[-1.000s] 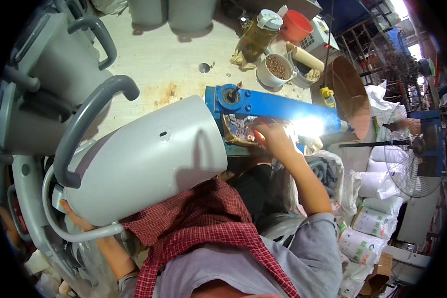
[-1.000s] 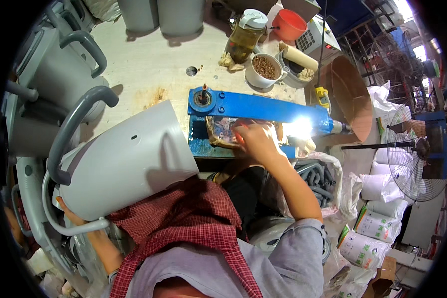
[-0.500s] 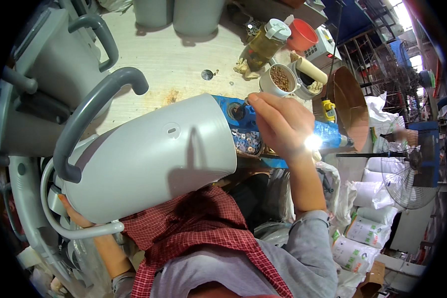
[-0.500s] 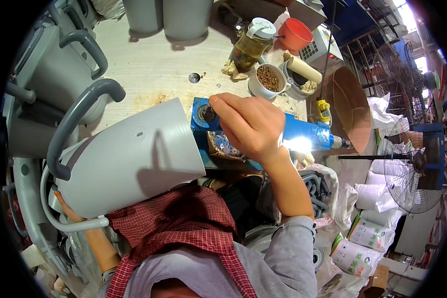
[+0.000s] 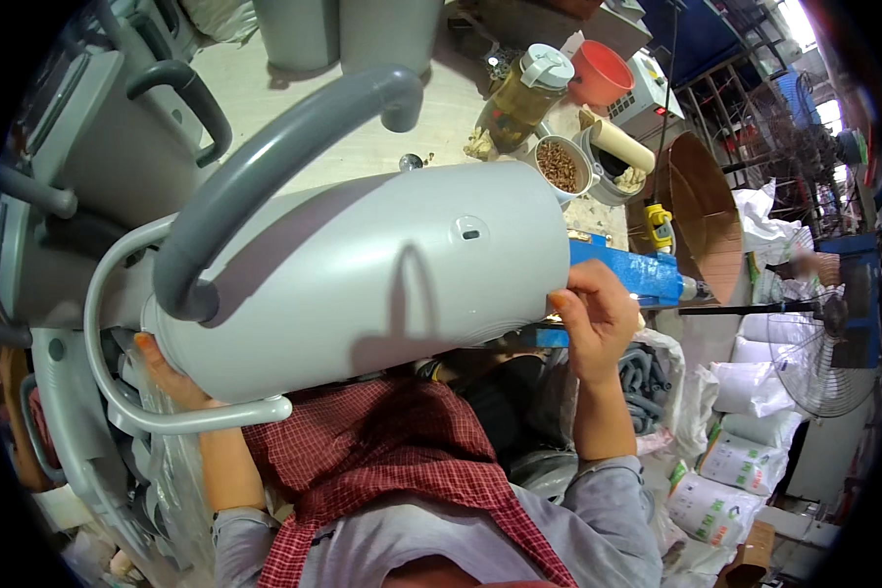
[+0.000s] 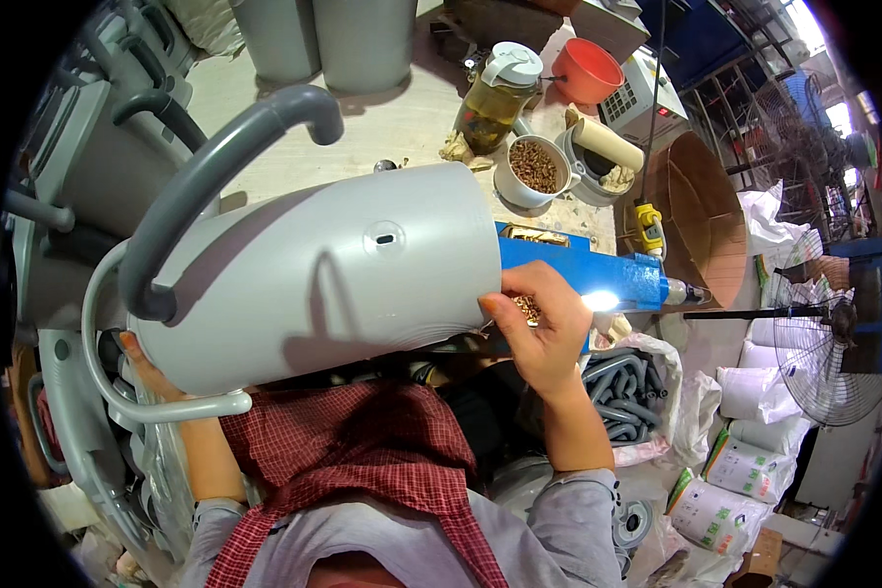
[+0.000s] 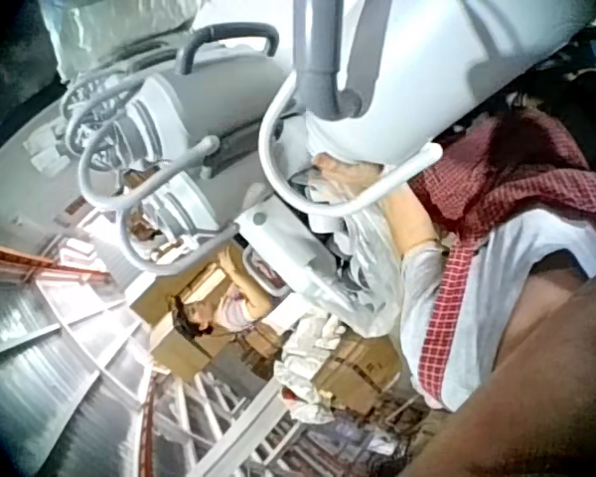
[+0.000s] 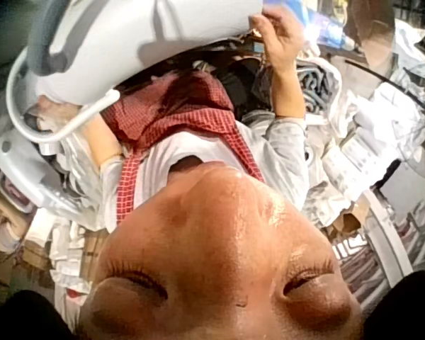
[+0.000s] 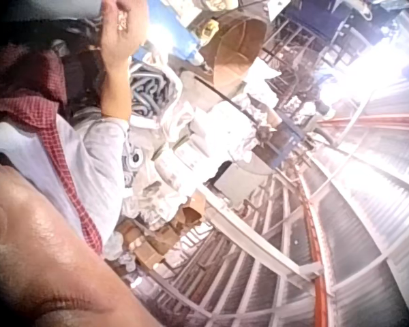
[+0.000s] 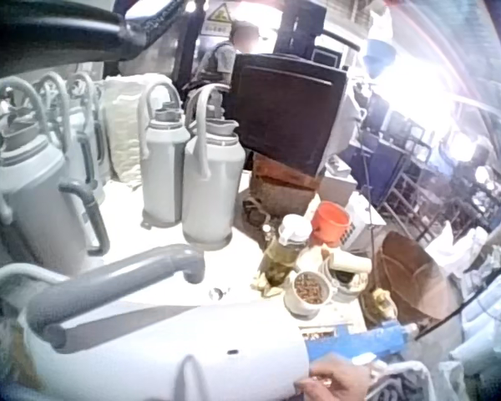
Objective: The person sits on the floor in a workshop and assembles grey electric kettles. They pick up a kettle body, attach a grey handle, and place the finished unit on a nearby table. The process is repeated for multiple kettles.
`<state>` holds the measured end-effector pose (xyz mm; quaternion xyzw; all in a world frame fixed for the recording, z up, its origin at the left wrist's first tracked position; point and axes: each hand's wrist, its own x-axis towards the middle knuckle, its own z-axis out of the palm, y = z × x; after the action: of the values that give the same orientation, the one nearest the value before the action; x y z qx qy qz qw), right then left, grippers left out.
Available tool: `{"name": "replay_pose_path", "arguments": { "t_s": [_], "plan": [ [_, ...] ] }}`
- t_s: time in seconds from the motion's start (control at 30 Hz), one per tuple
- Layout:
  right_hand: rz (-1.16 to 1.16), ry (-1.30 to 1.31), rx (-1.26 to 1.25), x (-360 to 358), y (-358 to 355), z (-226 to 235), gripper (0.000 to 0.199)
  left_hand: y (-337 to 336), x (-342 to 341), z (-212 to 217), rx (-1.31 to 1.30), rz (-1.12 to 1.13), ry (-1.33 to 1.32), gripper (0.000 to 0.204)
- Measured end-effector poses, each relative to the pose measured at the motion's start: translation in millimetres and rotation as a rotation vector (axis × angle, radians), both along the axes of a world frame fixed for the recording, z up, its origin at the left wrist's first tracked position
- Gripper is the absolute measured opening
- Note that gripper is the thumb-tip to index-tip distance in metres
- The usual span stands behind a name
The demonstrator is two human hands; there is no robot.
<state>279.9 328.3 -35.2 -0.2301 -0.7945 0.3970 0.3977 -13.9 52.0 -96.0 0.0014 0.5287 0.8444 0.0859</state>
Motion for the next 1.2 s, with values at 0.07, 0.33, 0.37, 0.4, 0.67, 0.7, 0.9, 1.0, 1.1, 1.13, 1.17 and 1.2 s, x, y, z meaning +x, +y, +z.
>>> {"name": "replay_pose_path", "arguments": {
  "t_s": [0.07,0.33,0.37,0.4,0.67,0.7,0.9,1.0,1.1,1.13,1.17,1.2],
  "plan": [
    [-0.011,-0.002,0.0,5,1,-1,0.01,6,-3,-10,-0.044,0.022,0.029,0.056],
    [-0.022,-0.043,-0.055,5,7,-5,0.01,8,-15,-22,-0.226,-0.14,0.127,0.061],
    [-0.013,-0.076,-0.076,6,7,-4,0.01,7,-14,-22,-0.271,-0.164,0.145,0.061],
    [-0.002,-0.109,-0.097,7,7,-3,0.01,7,-13,-20,-0.316,-0.188,0.166,0.061],
    [0.115,0.223,0.185,-76,24,57,0.04,10,-12,-17,-0.515,-0.14,0.423,0.051],
    [0.172,0.118,0.237,-94,31,53,0.042,8,-8,-16,-0.539,-0.087,0.472,0.051],
    [0.498,-0.02,-0.219,-117,33,61,0.058,10,-6,-10,-0.244,-0.058,0.185,0.047],
    [0.614,0.018,-0.33,-106,44,56,0.045,16,-2,-7,-0.266,-0.058,0.135,0.05],
    [0.652,0.106,-0.323,-103,41,49,0.032,6,-11,-10,-0.422,-0.101,0.209,0.054],
    [0.645,0.106,-0.338,-102,40,50,0.033,7,-10,-7,-0.46,-0.11,0.23,0.056],
    [0.632,0.113,-0.356,-101,39,50,0.033,12,-2,3,-0.381,-0.142,0.24,0.055],
    [0.634,0.117,-0.348,-101,39,51,0.033,16,6,12,-0.302,-0.168,0.255,0.054]
  ]
}}
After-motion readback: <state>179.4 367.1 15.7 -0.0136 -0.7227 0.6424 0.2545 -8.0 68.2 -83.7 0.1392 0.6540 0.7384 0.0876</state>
